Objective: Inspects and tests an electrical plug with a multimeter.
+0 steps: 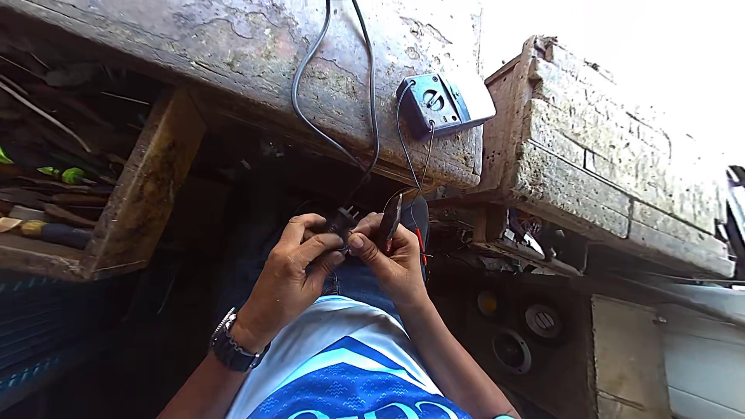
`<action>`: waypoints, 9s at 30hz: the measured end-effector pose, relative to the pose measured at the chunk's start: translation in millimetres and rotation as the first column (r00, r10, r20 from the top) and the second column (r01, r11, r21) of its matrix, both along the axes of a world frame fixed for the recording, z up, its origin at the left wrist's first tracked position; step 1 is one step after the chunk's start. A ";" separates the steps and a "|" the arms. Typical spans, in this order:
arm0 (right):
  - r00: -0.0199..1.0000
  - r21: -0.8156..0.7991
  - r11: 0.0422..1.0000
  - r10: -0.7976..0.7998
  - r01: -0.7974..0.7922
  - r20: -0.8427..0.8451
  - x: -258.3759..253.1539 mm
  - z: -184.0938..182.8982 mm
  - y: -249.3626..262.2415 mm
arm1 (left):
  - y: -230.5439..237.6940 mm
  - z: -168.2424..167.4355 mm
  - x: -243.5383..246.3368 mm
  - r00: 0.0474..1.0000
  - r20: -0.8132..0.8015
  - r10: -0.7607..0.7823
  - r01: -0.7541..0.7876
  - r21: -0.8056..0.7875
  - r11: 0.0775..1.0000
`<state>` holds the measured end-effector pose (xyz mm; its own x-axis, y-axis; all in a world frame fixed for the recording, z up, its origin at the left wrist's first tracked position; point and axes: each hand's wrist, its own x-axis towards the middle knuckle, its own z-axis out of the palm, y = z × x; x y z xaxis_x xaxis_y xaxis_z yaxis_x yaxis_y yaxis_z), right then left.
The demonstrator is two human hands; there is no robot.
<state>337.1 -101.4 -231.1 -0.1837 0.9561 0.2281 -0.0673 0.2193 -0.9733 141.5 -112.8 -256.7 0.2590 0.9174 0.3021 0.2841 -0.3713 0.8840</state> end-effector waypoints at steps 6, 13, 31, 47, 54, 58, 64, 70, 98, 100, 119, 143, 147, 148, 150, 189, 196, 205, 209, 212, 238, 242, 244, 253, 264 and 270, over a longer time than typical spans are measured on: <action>0.960 -0.099 0.980 0.191 -0.175 0.202 -16.0 28.3 25.8 | -6.9 1.9 -27.0 0.958 0.279 0.060 -0.027 -0.121 0.992; 0.616 -0.196 0.904 0.406 -0.381 0.675 -118.7 52.0 79.7 | -45.2 -1.8 -88.7 0.756 0.417 0.505 -0.444 -0.241 0.863; 0.875 0.157 0.975 0.062 -0.155 0.481 -22.3 7.9 13.4 | -33.8 7.1 -108.0 0.705 0.647 0.290 -0.170 -0.242 0.955; 0.226 0.006 0.733 -0.218 0.680 0.950 133.7 -86.1 -45.4 | 4.9 4.2 -5.2 0.798 0.578 -0.172 0.500 -0.474 0.725; 0.139 0.196 0.883 -0.278 0.427 0.950 141.8 -101.9 -32.2 | 12.0 8.6 15.0 0.908 0.357 -0.219 0.388 -0.521 0.761; 0.156 0.171 0.901 -0.251 0.398 0.955 151.9 -112.0 -30.3 | 13.7 6.8 17.0 0.920 0.337 -0.202 0.363 -0.534 0.763; 0.053 0.076 0.898 -0.110 0.434 0.993 144.2 -105.4 -17.3 | 13.6 5.9 13.3 0.950 0.223 -0.220 0.300 -0.450 0.841; 0.135 0.022 0.946 -0.070 0.325 0.988 155.9 -94.6 -17.7 | 13.0 1.7 6.9 0.945 0.188 -0.268 0.321 -0.376 0.869; 0.581 0.262 0.965 -0.224 0.021 0.782 144.0 -48.6 -12.3 | 21.4 23.5 24.4 0.970 0.158 -0.185 0.221 -0.253 0.942; 0.675 0.310 0.949 -0.265 0.057 0.688 115.4 -35.8 -11.2 | 21.4 26.6 25.6 0.975 0.161 -0.154 0.188 -0.225 0.956; 0.917 0.191 0.978 -0.004 -0.079 0.400 44.5 -34.5 -3.0 | 21.8 27.1 15.4 0.969 0.236 -0.067 0.126 -0.245 0.961; 0.937 -0.339 0.898 0.178 -0.279 -0.300 42.3 -7.2 -5.0 | 17.9 13.5 29.5 0.987 -0.137 -0.081 0.076 -0.037 0.996; 0.865 -0.249 0.914 0.174 -0.320 -0.472 33.8 -22.0 -6.2 | 17.5 12.1 31.4 0.994 0.019 -0.106 0.108 -0.177 0.978; 0.864 -0.206 0.934 0.165 -0.292 -0.475 31.3 -25.2 -6.2 | 17.4 11.1 32.9 0.993 0.053 -0.108 0.116 -0.201 0.973; 0.892 -0.133 0.971 0.124 -0.200 -0.434 27.0 -27.1 -5.5 | 16.3 9.3 35.8 0.990 0.084 -0.113 0.130 -0.236 0.963; 0.986 0.058 0.996 0.080 -0.072 -0.148 24.4 -26.7 -9.8 | 31.1 7.7 36.7 0.983 0.049 0.174 -0.169 -0.091 0.981; 0.983 0.098 0.993 0.088 -0.073 -0.159 25.4 -28.5 -5.8 | 28.5 12.5 42.2 0.983 0.075 0.170 -0.153 -0.187 0.970; 0.969 0.022 0.998 0.068 -0.064 -0.237 27.9 -25.7 -10.0 | 34.2 12.7 49.4 0.955 0.115 0.273 -0.257 -0.136 0.957; 0.976 0.044 0.998 0.051 -0.043 -0.212 26.1 -26.0 -10.3 | 35.0 12.6 51.3 0.957 0.097 0.274 -0.261 -0.125 0.957; 0.982 0.044 0.999 0.019 -0.011 -0.188 25.2 -26.8 -8.9 | 34.6 13.2 52.0 0.961 0.081 0.263 -0.255 -0.090 0.963; 0.989 0.080 0.990 0.119 -0.112 -0.089 24.8 -9.2 -9.7 | 32.1 19.6 40.5 0.988 0.020 0.156 -0.155 -0.034 0.987; 0.988 0.104 0.988 0.126 -0.117 -0.084 22.4 -6.3 -8.9 | 32.3 21.2 40.5 0.979 0.155 0.136 -0.105 -0.191 0.976; 0.989 0.117 0.986 0.128 -0.119 -0.080 19.8 -7.6 -9.9 | 32.2 21.9 41.3 0.970 0.209 0.127 -0.072 -0.252 0.965; 0.988 0.151 0.978 0.152 -0.147 -0.022 21.6 -6.3 -12.2 | 31.2 19.5 37.8 0.969 0.223 0.110 -0.048 -0.266 0.963; 0.961 0.175 0.946 0.257 -0.271 0.103 37.6 1.5 -16.9 | 24.3 21.1 27.9 0.959 0.279 -0.044 0.114 -0.238 0.964; 0.979 0.288 0.936 0.179 -0.201 0.102 42.2 0.0 -17.4 | 24.5 22.5 30.4 0.945 0.313 -0.097 0.169 -0.212 0.963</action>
<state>379.2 -118.8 -231.2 -0.3823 0.7932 0.4739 -0.0672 0.4877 -0.8704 172.0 -88.2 -234.2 0.3148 0.9344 0.1666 -0.0429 -0.1613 0.9860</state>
